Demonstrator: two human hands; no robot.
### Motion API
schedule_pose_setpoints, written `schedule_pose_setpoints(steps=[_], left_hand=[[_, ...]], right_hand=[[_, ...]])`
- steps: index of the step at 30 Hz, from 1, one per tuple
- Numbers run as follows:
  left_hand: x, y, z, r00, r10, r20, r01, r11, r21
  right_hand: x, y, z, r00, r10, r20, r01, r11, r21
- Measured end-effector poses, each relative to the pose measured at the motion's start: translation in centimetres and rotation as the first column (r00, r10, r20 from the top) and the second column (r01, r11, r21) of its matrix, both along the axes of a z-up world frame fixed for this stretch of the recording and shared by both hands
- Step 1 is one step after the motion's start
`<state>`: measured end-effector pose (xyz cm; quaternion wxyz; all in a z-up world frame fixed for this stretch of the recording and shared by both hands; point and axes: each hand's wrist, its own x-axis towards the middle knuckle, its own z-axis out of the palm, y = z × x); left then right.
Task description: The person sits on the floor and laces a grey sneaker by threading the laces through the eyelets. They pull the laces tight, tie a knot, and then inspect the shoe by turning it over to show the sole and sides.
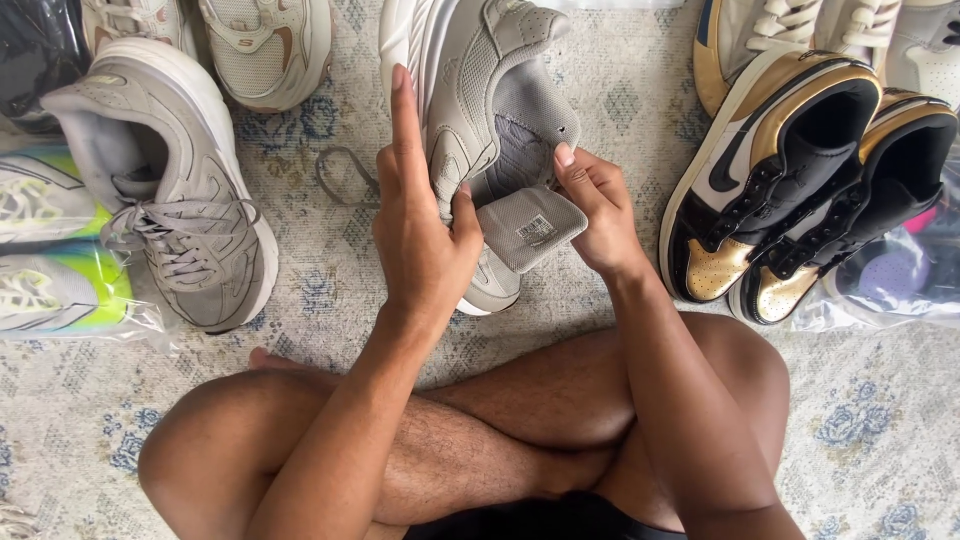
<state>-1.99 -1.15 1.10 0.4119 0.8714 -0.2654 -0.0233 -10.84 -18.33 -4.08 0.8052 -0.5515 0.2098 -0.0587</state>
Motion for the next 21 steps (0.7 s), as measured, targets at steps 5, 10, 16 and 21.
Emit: schedule_pose_setpoints(steps=[5, 10, 16, 21], left_hand=[[0.1, 0.0, -0.5, 1.0, -0.006, -0.016, 0.005, 1.0, -0.024], [0.0, 0.0, -2.1, 1.0, -0.02, -0.001, 0.019, 0.999, -0.041], [0.0, -0.2, -2.0, 1.0, -0.01, -0.005, 0.01, 1.0, -0.011], [-0.2, -0.3, -2.0, 1.0, -0.017, -0.023, 0.017, 1.0, 0.0]], right_hand=[[0.1, -0.1, 0.3, 1.0, 0.015, 0.02, -0.016, 0.999, 0.052], [0.2, -0.5, 0.4, 0.996, 0.085, 0.005, -0.085, 0.995, 0.049], [0.1, -0.6, 0.0, 0.969, 0.243, 0.049, -0.248, 0.956, 0.156], [0.0, -0.6, -0.1, 0.968, 0.232, 0.09, -0.245, 0.955, 0.166]])
